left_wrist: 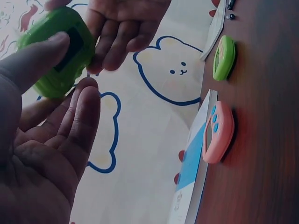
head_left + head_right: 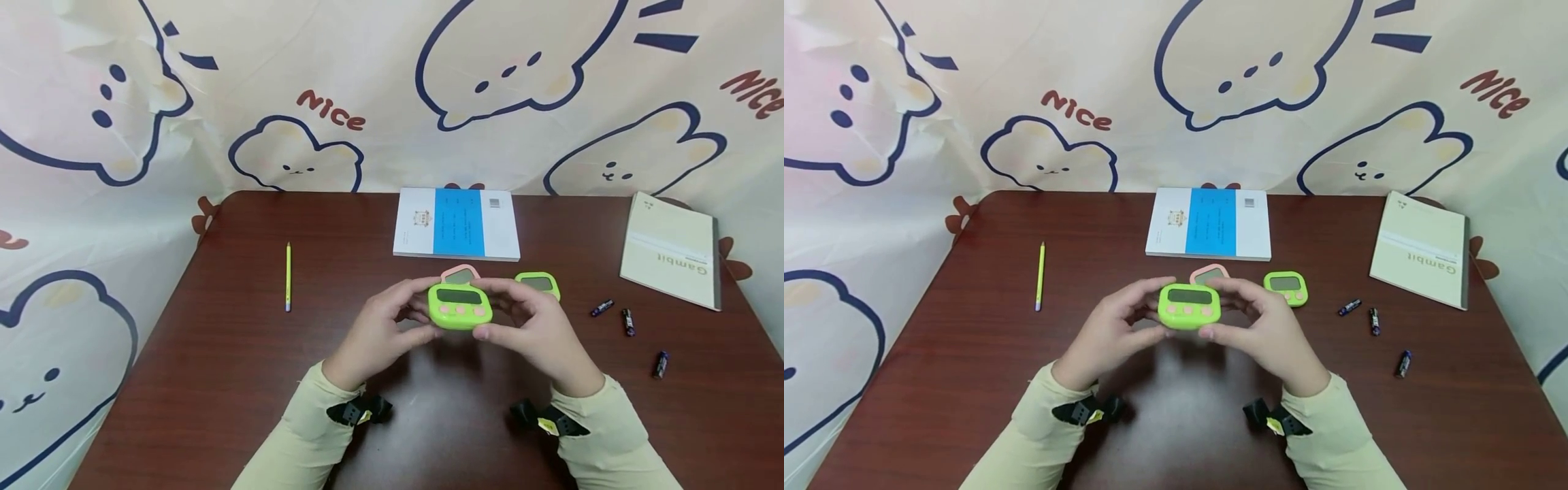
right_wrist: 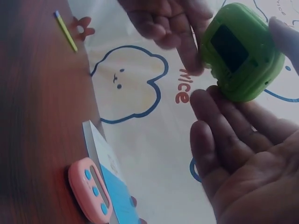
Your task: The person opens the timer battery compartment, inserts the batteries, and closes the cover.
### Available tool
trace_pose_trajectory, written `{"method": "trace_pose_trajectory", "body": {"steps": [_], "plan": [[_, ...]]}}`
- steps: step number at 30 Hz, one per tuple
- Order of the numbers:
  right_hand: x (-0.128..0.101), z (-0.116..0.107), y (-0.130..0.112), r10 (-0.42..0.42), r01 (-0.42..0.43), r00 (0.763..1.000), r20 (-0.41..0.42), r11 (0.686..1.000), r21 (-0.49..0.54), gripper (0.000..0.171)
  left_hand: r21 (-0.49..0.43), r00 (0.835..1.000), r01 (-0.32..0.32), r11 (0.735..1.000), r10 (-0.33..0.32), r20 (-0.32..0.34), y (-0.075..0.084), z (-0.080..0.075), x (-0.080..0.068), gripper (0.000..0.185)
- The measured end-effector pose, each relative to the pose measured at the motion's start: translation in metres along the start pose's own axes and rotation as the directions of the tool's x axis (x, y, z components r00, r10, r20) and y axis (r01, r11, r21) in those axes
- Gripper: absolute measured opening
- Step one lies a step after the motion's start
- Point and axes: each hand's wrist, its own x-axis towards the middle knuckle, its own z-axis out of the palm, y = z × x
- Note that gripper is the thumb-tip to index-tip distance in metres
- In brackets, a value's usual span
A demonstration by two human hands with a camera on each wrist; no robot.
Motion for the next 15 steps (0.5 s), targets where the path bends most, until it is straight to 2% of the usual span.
{"method": "trace_pose_trajectory", "body": {"steps": [8,11,15], "plan": [[0.0017,0.0013,-0.0010,0.100,-0.099,0.995,0.029,0.995,-0.032,0.027,0.038,0.990,-0.125,0.991,0.127,-0.059,-0.0006,-0.0035,0.0005,0.044],[0.0020,0.0018,-0.0020,0.112,-0.112,0.992,0.055,0.994,-0.009,0.027,0.033,0.990,-0.129,0.991,0.131,-0.059,0.0001,-0.0032,-0.0001,0.040],[0.0023,0.0029,-0.0027,0.109,-0.117,0.989,0.101,0.990,0.079,0.035,-0.012,0.991,-0.122,0.993,0.121,-0.055,0.0010,-0.0020,0.0002,0.047]]}}
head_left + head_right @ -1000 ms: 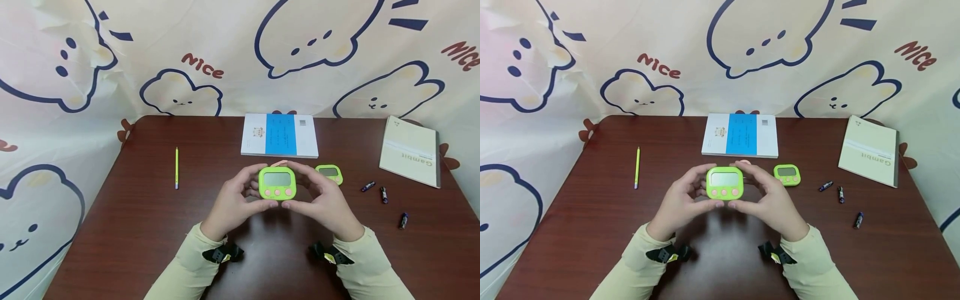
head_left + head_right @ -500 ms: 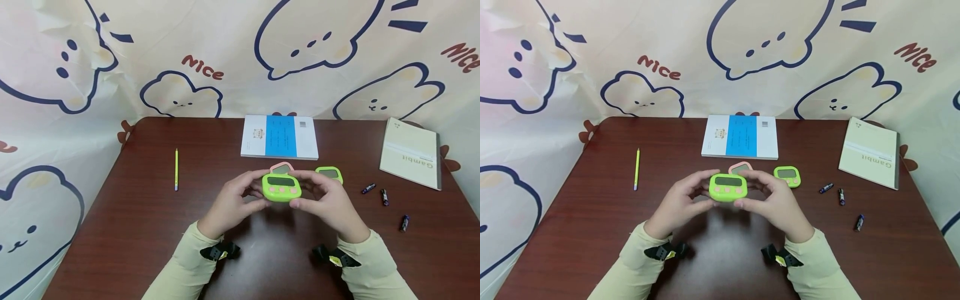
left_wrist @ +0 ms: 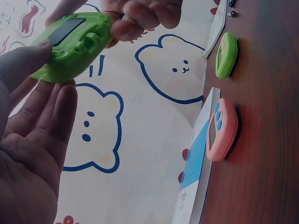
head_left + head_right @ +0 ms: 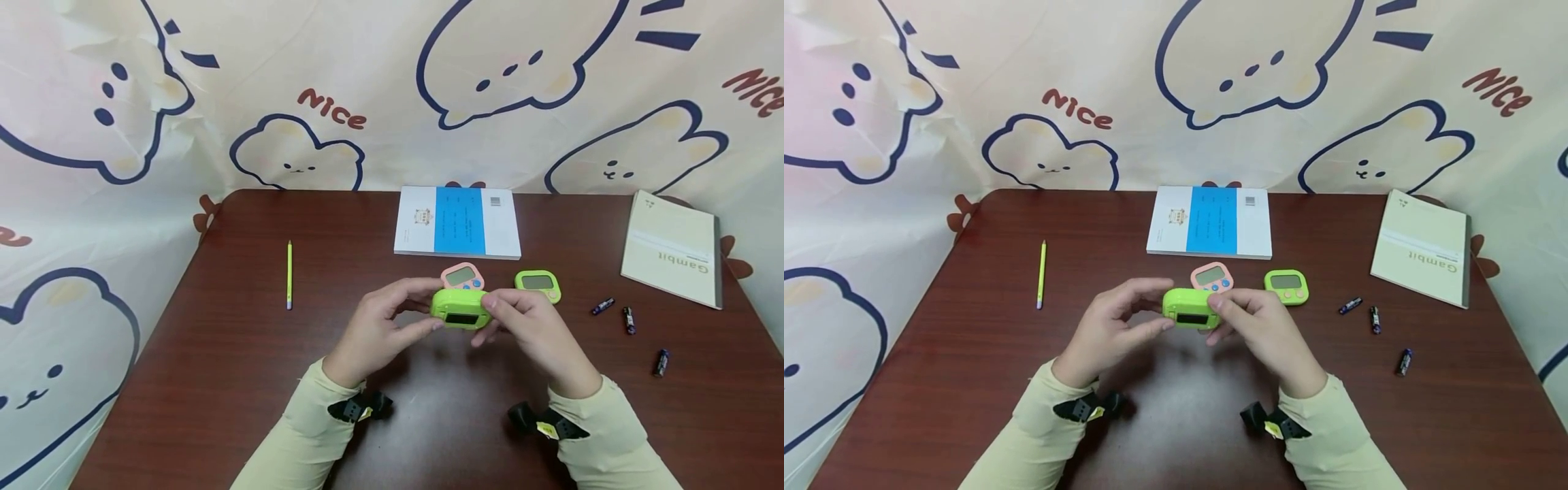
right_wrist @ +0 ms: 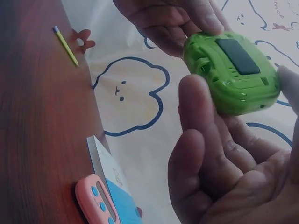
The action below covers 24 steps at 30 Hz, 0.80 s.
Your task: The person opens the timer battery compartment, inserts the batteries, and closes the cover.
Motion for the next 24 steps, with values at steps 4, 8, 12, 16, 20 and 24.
{"method": "trace_pose_trajectory", "body": {"steps": [4,8,12,16,20,24], "plan": [[0.001,0.001,0.001,0.007,-0.008,1.000,0.024,0.998,0.065,0.039,-0.013,1.000,0.008,1.000,-0.008,0.008,0.000,0.000,0.000,0.051],[0.001,0.000,0.003,0.017,-0.019,0.999,0.033,0.998,0.062,0.039,0.022,0.999,0.012,1.000,-0.013,0.037,0.001,0.000,-0.001,0.054],[0.001,-0.001,0.004,0.023,-0.025,0.999,0.037,0.999,0.044,0.041,0.053,0.997,0.016,0.998,-0.020,0.079,0.000,0.001,-0.001,0.065],[0.002,0.001,0.005,0.001,-0.002,1.000,0.026,0.999,0.046,0.041,0.052,0.994,0.030,0.998,-0.035,0.105,0.000,0.003,0.000,0.071],[0.003,0.010,0.007,-0.055,0.055,0.996,-0.069,0.998,-0.010,0.029,-0.006,0.993,0.079,0.997,-0.078,0.093,0.000,0.008,0.000,0.072],[0.005,0.023,0.014,-0.128,0.110,0.977,-0.168,0.988,-0.108,0.021,-0.060,0.991,0.115,0.992,-0.110,0.075,-0.004,0.013,-0.001,0.065]]}}
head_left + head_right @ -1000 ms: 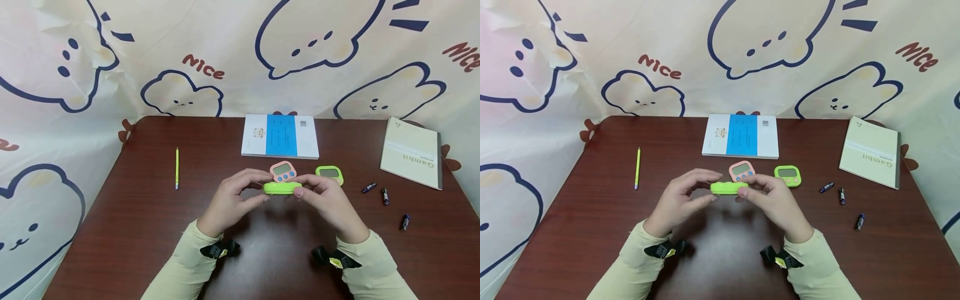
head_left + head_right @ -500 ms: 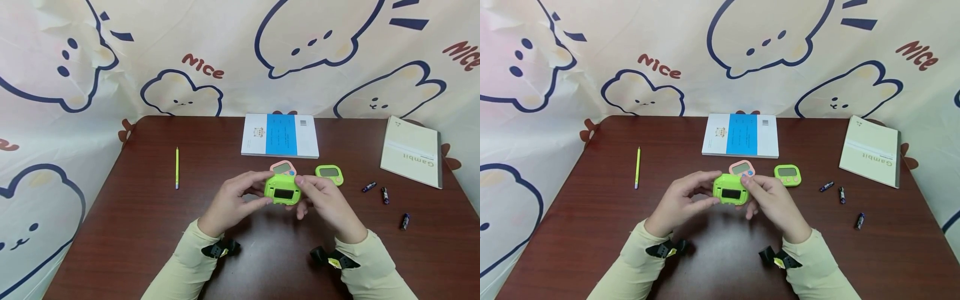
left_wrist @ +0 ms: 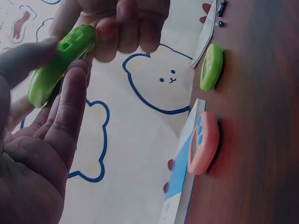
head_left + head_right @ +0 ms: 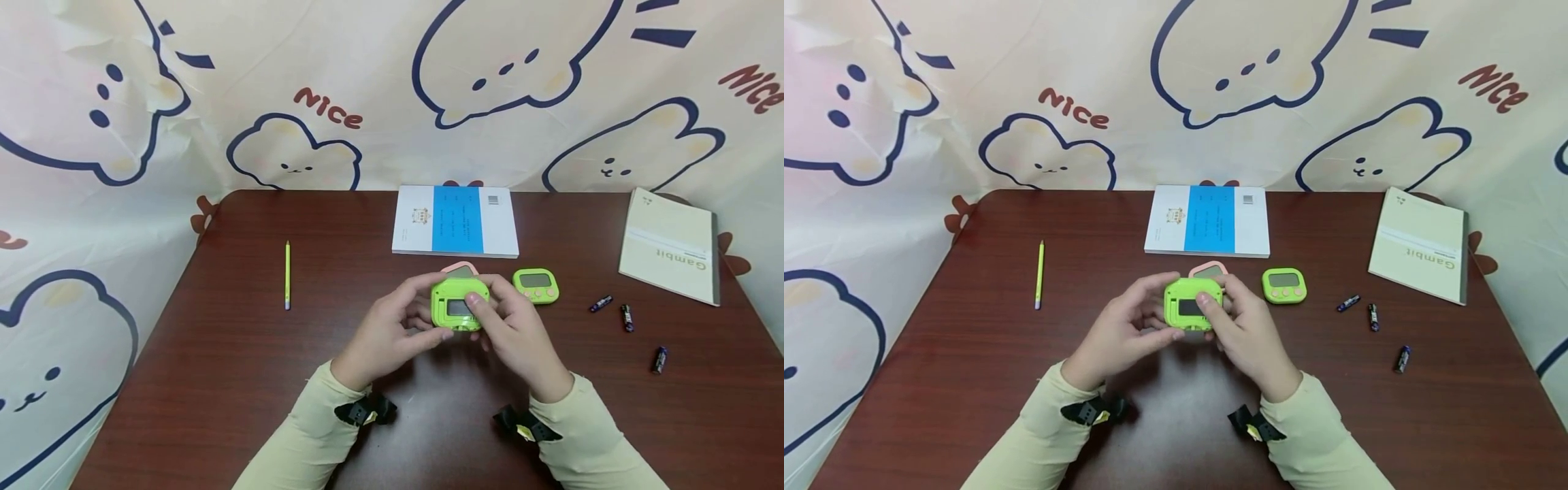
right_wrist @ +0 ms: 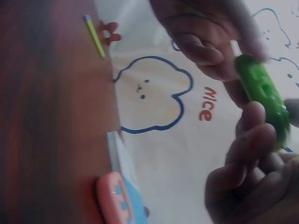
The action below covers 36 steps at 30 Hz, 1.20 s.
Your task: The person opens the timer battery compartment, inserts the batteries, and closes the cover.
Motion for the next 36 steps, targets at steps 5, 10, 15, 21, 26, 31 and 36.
{"method": "trace_pose_trajectory", "body": {"steps": [5,10,15,21,26,31,36], "plan": [[0.000,0.012,0.012,-0.102,0.100,0.994,-0.035,0.993,-0.067,0.020,-0.072,0.999,-0.027,0.997,0.023,-0.045,-0.009,0.008,0.000,0.040],[-0.001,0.022,0.018,-0.205,0.195,0.974,-0.097,0.976,-0.102,0.022,-0.081,0.991,-0.036,0.996,0.025,-0.130,-0.013,0.019,0.001,0.026],[-0.002,0.029,0.021,-0.230,0.201,0.957,-0.176,0.965,-0.170,0.018,-0.015,0.979,-0.018,1.000,0.014,-0.205,-0.016,0.028,0.001,0.021],[-0.003,0.037,0.025,-0.153,0.138,0.965,-0.213,0.987,-0.084,0.015,0.174,0.960,0.033,0.984,0.017,-0.280,-0.015,0.034,0.000,0.020],[-0.003,0.038,0.026,-0.108,0.103,0.970,-0.218,0.994,-0.033,0.012,0.203,0.958,0.018,0.979,0.041,-0.285,-0.017,0.035,0.000,0.015],[0.000,0.031,0.026,-0.192,0.171,0.959,-0.210,0.978,-0.116,0.016,0.080,0.968,-0.022,0.997,0.041,-0.249,-0.020,0.029,0.001,0.015],[0.002,0.021,0.020,-0.239,0.227,0.950,-0.200,0.971,-0.082,0.024,-0.067,0.984,0.008,0.998,-0.020,-0.180,-0.021,0.022,0.002,0.019]]}}
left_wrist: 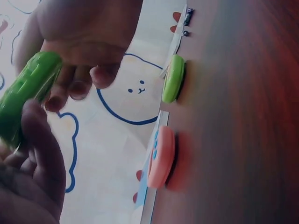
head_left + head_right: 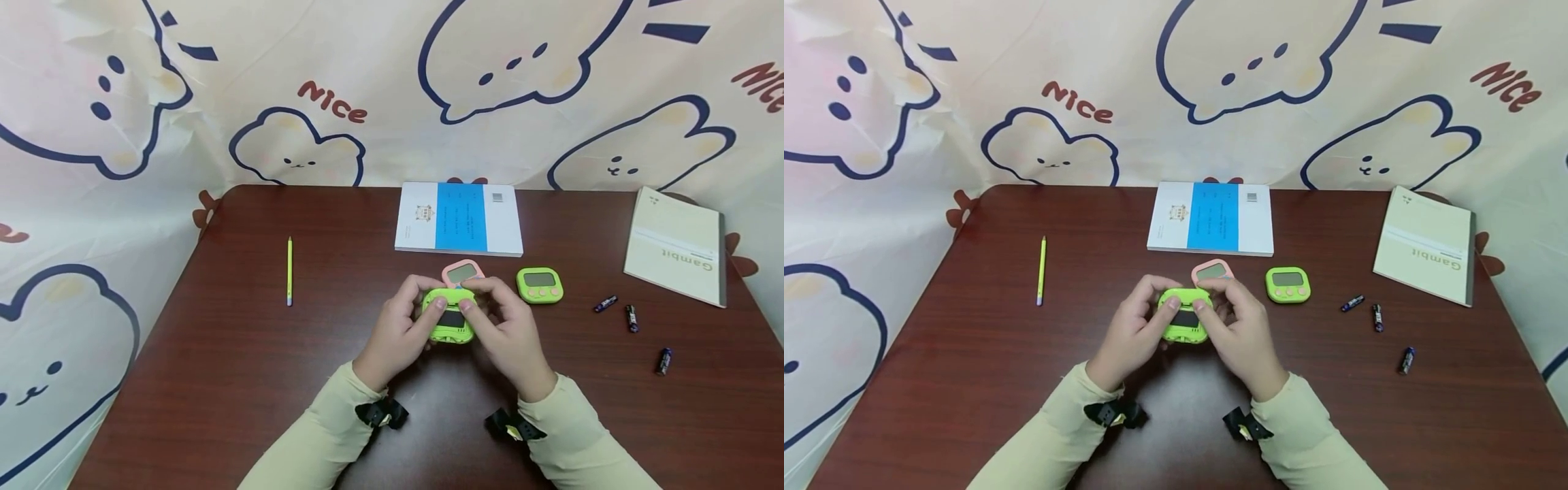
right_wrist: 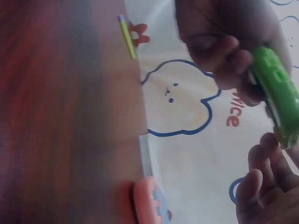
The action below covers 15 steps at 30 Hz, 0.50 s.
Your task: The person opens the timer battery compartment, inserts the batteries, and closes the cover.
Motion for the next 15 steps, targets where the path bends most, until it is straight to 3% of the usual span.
{"method": "trace_pose_trajectory", "body": {"steps": [4,9,15], "plan": [[0.004,-0.008,-0.004,0.032,-0.031,0.999,-0.007,0.995,0.090,0.017,-0.077,0.996,0.054,0.996,-0.047,0.082,0.001,-0.005,0.000,0.026],[0.009,-0.020,-0.008,0.099,-0.103,0.995,0.030,0.963,0.248,0.009,-0.145,0.982,0.091,0.985,-0.065,0.176,0.001,-0.011,0.002,0.037],[0.013,-0.032,-0.012,0.179,-0.187,0.982,0.053,0.943,0.275,0.009,-0.139,0.975,0.118,0.983,-0.088,0.202,0.000,-0.019,0.004,0.041]]}}
